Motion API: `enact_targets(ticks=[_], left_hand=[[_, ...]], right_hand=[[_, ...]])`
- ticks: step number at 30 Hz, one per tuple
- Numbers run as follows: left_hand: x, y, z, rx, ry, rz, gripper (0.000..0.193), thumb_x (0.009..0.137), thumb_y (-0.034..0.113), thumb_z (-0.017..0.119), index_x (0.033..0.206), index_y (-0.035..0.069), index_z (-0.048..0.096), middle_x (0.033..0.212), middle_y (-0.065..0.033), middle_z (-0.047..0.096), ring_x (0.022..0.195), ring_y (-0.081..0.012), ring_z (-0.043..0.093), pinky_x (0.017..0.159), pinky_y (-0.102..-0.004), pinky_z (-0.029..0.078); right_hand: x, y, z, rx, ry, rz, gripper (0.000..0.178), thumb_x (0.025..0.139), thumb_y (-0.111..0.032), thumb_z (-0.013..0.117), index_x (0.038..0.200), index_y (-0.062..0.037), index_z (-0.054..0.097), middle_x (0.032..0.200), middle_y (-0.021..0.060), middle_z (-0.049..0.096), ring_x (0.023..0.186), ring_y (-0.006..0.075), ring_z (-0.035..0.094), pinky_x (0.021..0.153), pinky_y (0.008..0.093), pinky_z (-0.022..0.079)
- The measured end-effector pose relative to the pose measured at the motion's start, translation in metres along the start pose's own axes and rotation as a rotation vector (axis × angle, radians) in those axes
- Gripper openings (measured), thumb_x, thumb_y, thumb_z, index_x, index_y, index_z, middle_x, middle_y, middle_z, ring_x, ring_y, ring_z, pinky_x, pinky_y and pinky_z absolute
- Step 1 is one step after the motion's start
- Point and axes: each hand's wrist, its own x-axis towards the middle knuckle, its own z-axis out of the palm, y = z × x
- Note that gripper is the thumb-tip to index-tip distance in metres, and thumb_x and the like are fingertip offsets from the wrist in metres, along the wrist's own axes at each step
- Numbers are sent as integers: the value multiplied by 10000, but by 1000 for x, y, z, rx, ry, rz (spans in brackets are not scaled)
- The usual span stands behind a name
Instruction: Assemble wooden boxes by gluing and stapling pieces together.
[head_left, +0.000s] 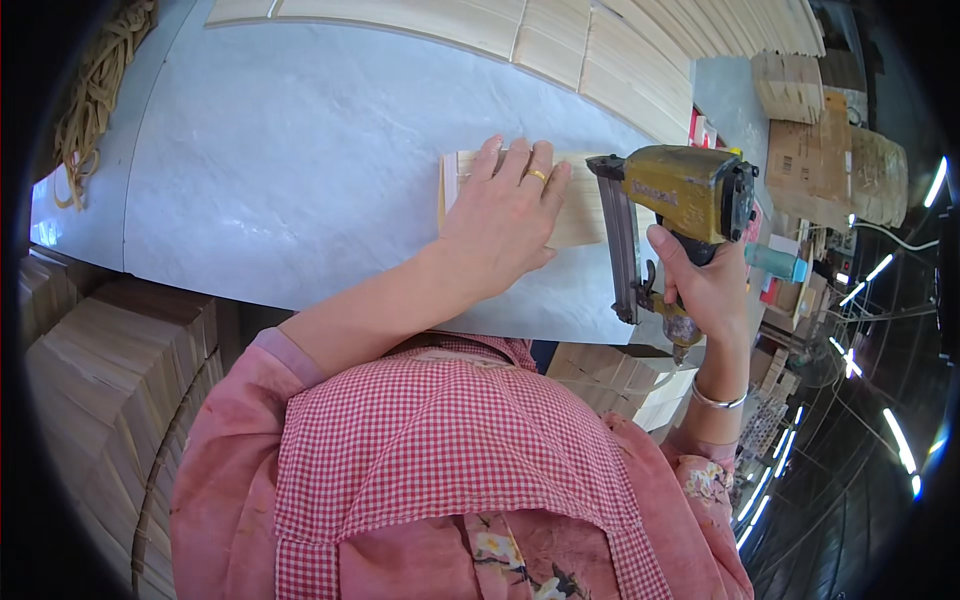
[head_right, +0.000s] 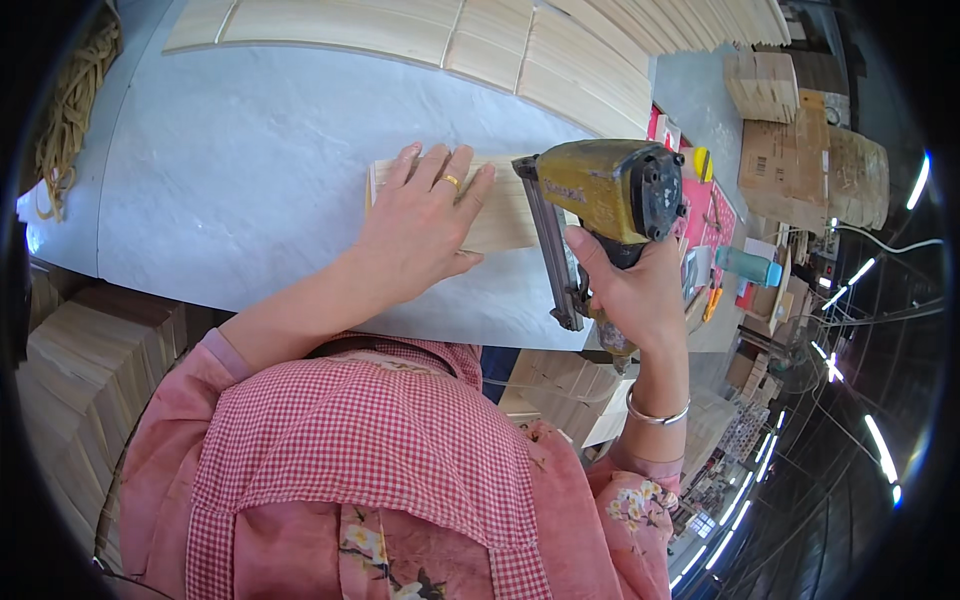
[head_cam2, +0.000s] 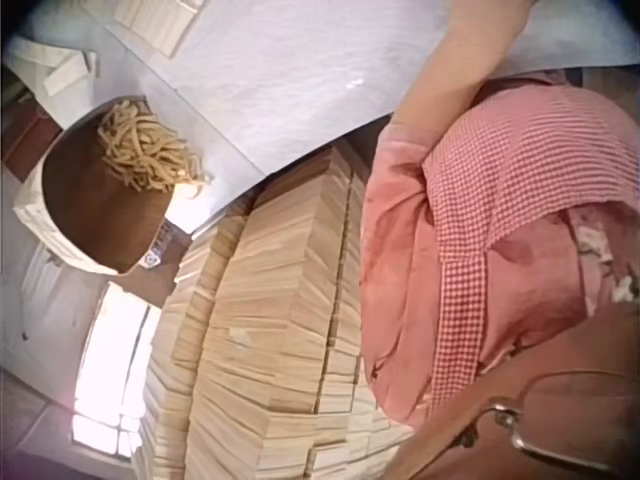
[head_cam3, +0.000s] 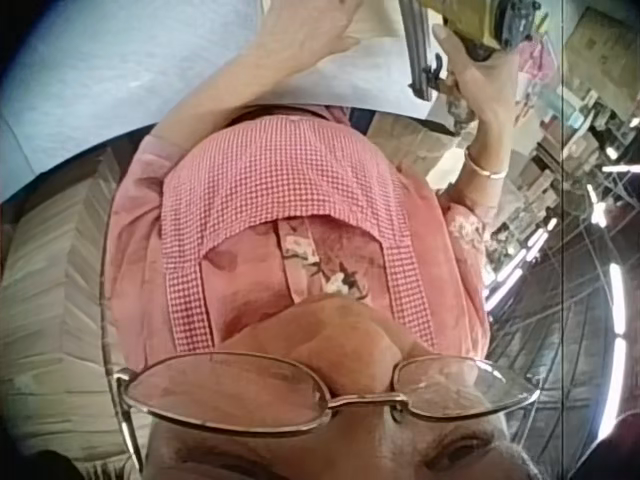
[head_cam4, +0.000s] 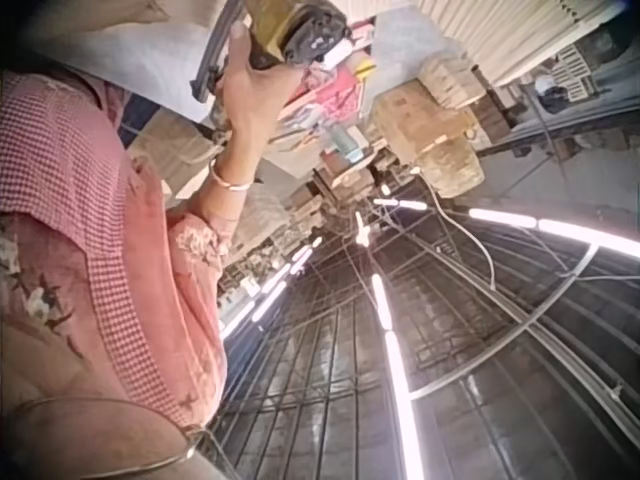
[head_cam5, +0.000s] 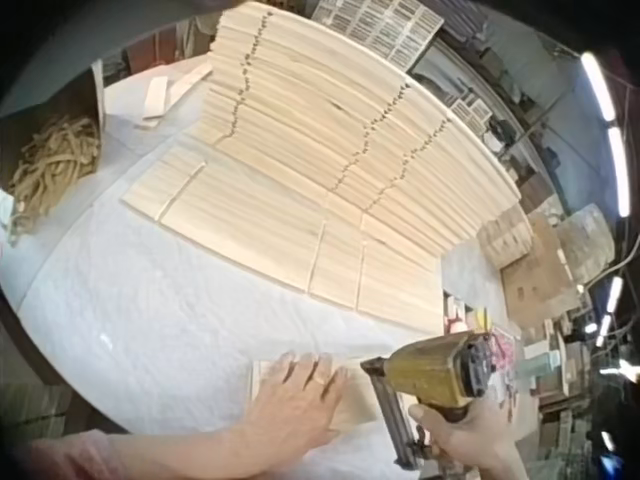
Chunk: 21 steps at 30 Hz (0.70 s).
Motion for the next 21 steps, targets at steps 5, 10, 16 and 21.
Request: enact_targets(ticks=[5,10,16,21], left_hand=[[1,0,-2,-8,-17,-2,767,746,403,818,1355,11,566,1361,-218,499,1259,-363,466,1143,-519,316],[2,0,-3,-20,-26,-6,766,746,398,819,1355,9,565,1356,-216,497,1254,-360,468,1140,-518,320],[2,-1,-2,-24,-32,-3,774,745,405,819,1357,7,562,1354,-218,495,1250,-359,467,1139,-516,319],[1,-3,-3,-36,-39,16,781,747,396,817,1371,12,548,1358,-219,492,1253,-361,466,1139,-517,314]], right_hand=[[7,3,1,-22,-20,-12,306,869,-159,796,1059,37,656,667,47,625,448,94,496,390,229,402],[11,0,0,-61,-49,12,297,876,-177,791,1045,31,662,666,48,627,458,99,506,398,232,409],[16,-7,-3,-150,-63,71,276,879,-184,788,1013,26,670,654,38,620,450,102,500,403,233,405],[11,1,-6,-97,14,36,255,872,-171,787,990,24,673,637,26,606,435,102,482,404,235,397]])
